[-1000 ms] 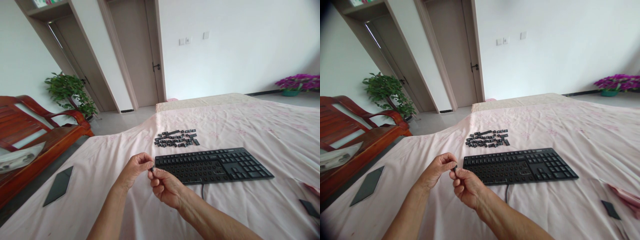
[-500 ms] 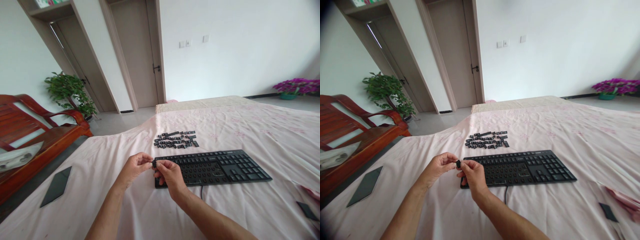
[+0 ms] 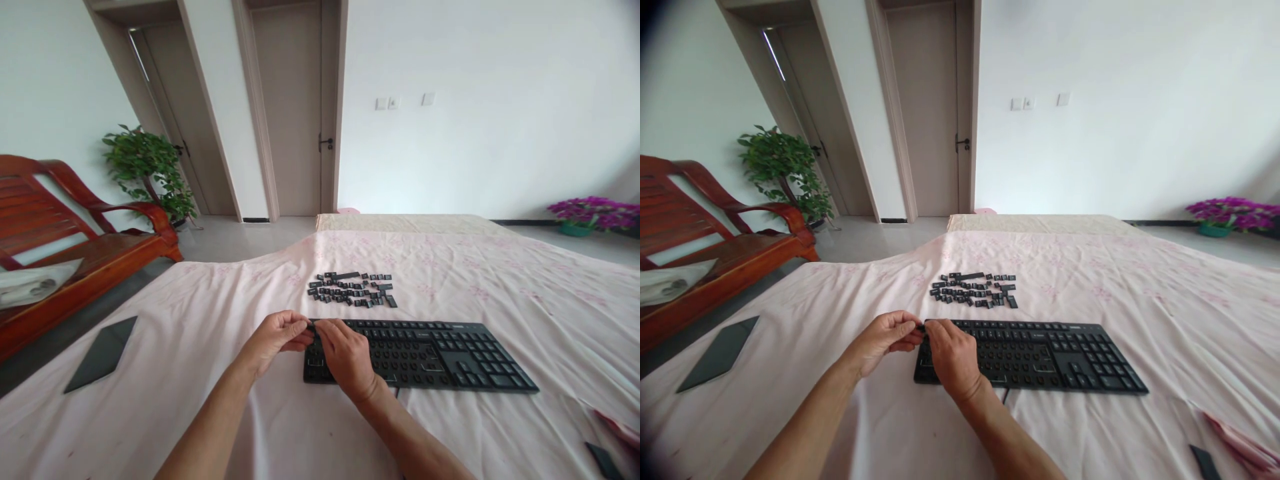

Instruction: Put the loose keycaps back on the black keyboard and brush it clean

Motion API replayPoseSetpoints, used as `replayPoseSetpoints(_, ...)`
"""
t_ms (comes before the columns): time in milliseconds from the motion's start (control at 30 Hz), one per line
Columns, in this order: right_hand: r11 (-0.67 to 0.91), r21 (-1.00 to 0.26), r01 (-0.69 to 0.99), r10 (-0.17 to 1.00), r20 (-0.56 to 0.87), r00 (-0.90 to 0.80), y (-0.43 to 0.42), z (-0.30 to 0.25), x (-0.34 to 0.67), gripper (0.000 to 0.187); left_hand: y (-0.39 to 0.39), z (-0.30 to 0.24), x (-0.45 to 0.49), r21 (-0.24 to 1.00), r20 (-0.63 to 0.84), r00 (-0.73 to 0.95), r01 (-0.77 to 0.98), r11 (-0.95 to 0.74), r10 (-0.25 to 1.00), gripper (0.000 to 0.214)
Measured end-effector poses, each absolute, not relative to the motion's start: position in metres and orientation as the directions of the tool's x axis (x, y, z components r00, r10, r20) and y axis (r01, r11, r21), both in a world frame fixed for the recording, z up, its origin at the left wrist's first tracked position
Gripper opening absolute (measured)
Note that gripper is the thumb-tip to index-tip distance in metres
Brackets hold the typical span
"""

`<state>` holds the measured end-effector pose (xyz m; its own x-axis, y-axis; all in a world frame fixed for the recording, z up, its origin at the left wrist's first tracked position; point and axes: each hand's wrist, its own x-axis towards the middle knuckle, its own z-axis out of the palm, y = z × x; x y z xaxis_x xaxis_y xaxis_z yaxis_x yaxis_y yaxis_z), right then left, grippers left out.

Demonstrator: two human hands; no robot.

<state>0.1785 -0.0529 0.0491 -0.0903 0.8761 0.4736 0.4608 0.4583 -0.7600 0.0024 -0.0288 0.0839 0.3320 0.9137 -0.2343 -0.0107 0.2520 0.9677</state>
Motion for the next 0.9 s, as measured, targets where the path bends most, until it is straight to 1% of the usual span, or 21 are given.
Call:
replayPoseSetpoints(100,0.514,-0.720,0.467,0.850,0.503,-0.160,-0.053,0.049,0.179,0.024,-0.026,0.076,0.007,0.970,-0.214,0.258,-0.056,0.236,0.942,0.037)
replayPoseSetpoints(200,0.532,-0.736,0.418,0.838,0.529,-0.134,-0.052,0.052,0.176,0.020,-0.025,0.073,0.005,0.968,-0.193,0.274,-0.102,0.228,0.942,0.037)
replayPoseSetpoints(333,0.485,-0.773,0.409,0.867,0.487,-0.106,-0.050,0.059,0.173,0.020,-0.023,0.071,0.000,0.969,-0.179,0.289,-0.115,0.220,0.940,0.043)
replayPoseSetpoints(467,0.462,-0.765,0.449,0.883,0.443,-0.154,-0.048,0.065,0.173,0.021,-0.020,0.066,-0.003,0.975,-0.152,0.304,-0.110,0.193,0.940,0.046)
replayPoseSetpoints(700,0.488,-0.695,0.529,0.871,0.432,-0.236,-0.046,0.072,0.174,0.021,-0.018,0.060,-0.006,0.978,-0.109,0.328,-0.132,0.160,0.938,0.046)
replayPoseSetpoints(900,0.500,-0.581,0.642,0.858,0.430,-0.280,-0.050,0.075,0.171,0.023,-0.015,0.057,-0.009,0.977,-0.118,0.331,-0.131,0.169,0.936,0.043)
